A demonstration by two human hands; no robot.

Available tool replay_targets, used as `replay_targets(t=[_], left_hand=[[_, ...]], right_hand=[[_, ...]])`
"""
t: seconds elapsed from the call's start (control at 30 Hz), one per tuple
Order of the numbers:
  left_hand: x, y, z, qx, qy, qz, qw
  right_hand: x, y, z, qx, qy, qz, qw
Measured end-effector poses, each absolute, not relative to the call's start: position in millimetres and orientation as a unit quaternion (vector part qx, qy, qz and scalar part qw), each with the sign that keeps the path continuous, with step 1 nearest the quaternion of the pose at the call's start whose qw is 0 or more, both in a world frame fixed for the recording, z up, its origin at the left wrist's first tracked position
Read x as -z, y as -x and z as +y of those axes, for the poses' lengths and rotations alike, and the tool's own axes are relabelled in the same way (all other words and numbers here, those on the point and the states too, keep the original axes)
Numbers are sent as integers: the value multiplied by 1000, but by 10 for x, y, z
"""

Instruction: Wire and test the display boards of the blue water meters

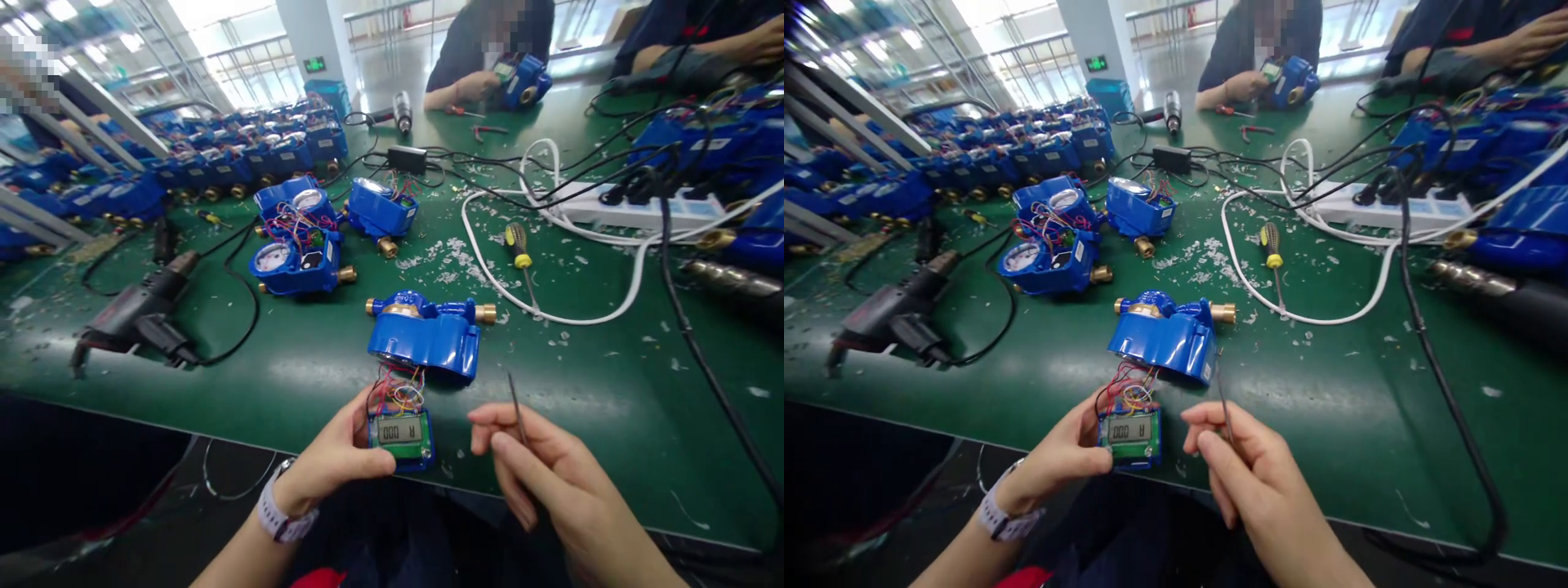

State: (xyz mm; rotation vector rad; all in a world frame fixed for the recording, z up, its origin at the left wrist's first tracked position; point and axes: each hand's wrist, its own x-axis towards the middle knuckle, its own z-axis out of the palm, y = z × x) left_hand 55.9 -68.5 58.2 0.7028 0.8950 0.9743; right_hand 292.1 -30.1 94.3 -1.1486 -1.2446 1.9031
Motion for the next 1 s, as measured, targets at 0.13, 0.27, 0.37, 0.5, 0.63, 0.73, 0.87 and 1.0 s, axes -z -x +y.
replay_targets(t=[0.13, 0.27, 0.37, 0.5, 0.63, 0.73, 0.87, 1.0], left_hand=[[-574, -513, -797, -391, -423, 461, 675], [-550, -591, -898, -367, -506, 536, 568], [-532, -631, -920, -358, -536, 561, 519], [-531, -579, -896, -349, -598, 552, 466], [-508, -522, -862, -313, -655, 565, 392], [-472, -543, -860, -313, -656, 579, 370], [-434, -564, -899, -334, -622, 597, 381], [-389, -458, -958, -337, -616, 627, 338]], right_hand=[[-1003, -2781, -241, -569, 405, -669, 254], [-1048, -2744, -185, -496, 378, -731, 276], [-974, -2929, -117, -417, 436, -739, 301], [-733, -3290, 23, -166, 549, -773, 270], [-467, -3467, 159, 33, 541, -817, 194], [-340, -3457, 237, 58, 525, -834, 162], [-331, -3471, 344, 32, 489, -850, 193], [-470, -3882, 517, 97, 522, -800, 280]])
